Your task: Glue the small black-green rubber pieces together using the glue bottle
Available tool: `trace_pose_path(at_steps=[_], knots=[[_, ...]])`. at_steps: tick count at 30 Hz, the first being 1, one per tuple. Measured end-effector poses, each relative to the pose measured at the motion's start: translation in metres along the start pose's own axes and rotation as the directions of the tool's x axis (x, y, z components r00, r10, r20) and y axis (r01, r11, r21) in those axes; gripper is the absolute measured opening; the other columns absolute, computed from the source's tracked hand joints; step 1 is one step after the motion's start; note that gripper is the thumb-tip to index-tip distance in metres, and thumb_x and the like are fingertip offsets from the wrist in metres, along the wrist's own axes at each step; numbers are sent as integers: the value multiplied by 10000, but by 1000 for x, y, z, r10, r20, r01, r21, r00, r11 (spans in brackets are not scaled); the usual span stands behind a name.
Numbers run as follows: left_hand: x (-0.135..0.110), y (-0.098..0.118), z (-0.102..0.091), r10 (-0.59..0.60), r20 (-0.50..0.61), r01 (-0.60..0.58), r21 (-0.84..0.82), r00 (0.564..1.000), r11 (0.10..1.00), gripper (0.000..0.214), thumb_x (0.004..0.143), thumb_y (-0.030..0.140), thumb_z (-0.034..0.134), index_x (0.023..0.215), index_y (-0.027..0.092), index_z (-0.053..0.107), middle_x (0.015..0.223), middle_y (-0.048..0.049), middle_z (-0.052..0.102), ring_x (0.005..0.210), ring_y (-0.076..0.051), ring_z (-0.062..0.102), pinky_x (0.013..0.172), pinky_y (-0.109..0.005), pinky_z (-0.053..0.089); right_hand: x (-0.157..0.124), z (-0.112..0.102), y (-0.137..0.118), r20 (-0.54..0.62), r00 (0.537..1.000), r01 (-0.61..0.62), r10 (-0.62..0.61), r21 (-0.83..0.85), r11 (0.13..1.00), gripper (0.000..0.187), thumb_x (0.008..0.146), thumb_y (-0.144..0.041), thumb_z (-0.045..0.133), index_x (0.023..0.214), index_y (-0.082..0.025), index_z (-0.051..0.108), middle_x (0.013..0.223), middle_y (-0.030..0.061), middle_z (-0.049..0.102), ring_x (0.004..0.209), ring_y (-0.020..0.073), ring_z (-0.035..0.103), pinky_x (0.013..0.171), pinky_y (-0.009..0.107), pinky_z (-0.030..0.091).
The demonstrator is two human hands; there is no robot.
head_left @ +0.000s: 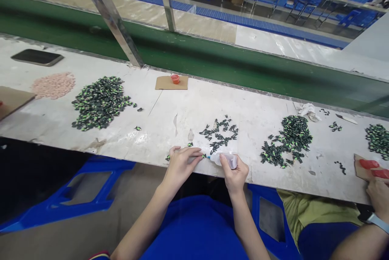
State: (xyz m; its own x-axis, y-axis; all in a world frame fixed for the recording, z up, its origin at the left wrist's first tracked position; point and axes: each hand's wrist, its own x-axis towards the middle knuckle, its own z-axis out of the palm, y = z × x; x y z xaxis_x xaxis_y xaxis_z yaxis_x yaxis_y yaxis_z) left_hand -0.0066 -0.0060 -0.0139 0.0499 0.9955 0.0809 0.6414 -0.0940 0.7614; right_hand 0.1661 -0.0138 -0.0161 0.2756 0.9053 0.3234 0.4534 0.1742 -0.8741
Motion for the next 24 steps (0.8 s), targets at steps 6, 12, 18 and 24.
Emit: trace_pose_path(at_steps=[6, 12, 18, 24], knots=[[0, -1, -1, -20, 33, 20, -27, 999, 999, 128, 826, 295, 632, 944, 246, 632, 901, -14, 764, 941, -247, 687, 985, -485, 272, -3, -3, 3, -62, 985, -150, 159, 132, 980, 337, 784, -425, 649, 602, -175, 516, 506, -54, 443, 454, 89, 406, 444, 217, 353], [2, 5, -12, 0, 124, 1, -4, 992, 1000, 167, 836, 310, 614, 995, 263, 635, 944, -13, 748, 963, -254, 658, 986, -513, 261, 13, -26, 18, -303, 934, -94, 186, 295, 951, 317, 729, -409, 705, 826, -196, 491, 771, 6, 584, 681, 157, 610, 648, 296, 511], [10, 20, 0, 85, 16, -87, 160, 996, 983, 61, 839, 281, 632, 841, 231, 666, 956, -47, 721, 1028, -286, 579, 924, -495, 298, 42, -40, 26, -284, 944, -96, 166, 245, 965, 527, 600, -333, 806, 884, -238, 373, 920, 59, 671, 861, 205, 665, 807, 380, 519], [16, 27, 24, 170, 16, -169, 241, 985, 956, 108, 847, 155, 606, 770, 209, 660, 936, -61, 700, 991, -278, 553, 879, -477, 327, 49, -33, 29, -248, 959, -161, 141, -62, 985, 537, 610, -418, 797, 998, -185, 508, 927, 87, 680, 760, 198, 636, 728, 360, 508]])
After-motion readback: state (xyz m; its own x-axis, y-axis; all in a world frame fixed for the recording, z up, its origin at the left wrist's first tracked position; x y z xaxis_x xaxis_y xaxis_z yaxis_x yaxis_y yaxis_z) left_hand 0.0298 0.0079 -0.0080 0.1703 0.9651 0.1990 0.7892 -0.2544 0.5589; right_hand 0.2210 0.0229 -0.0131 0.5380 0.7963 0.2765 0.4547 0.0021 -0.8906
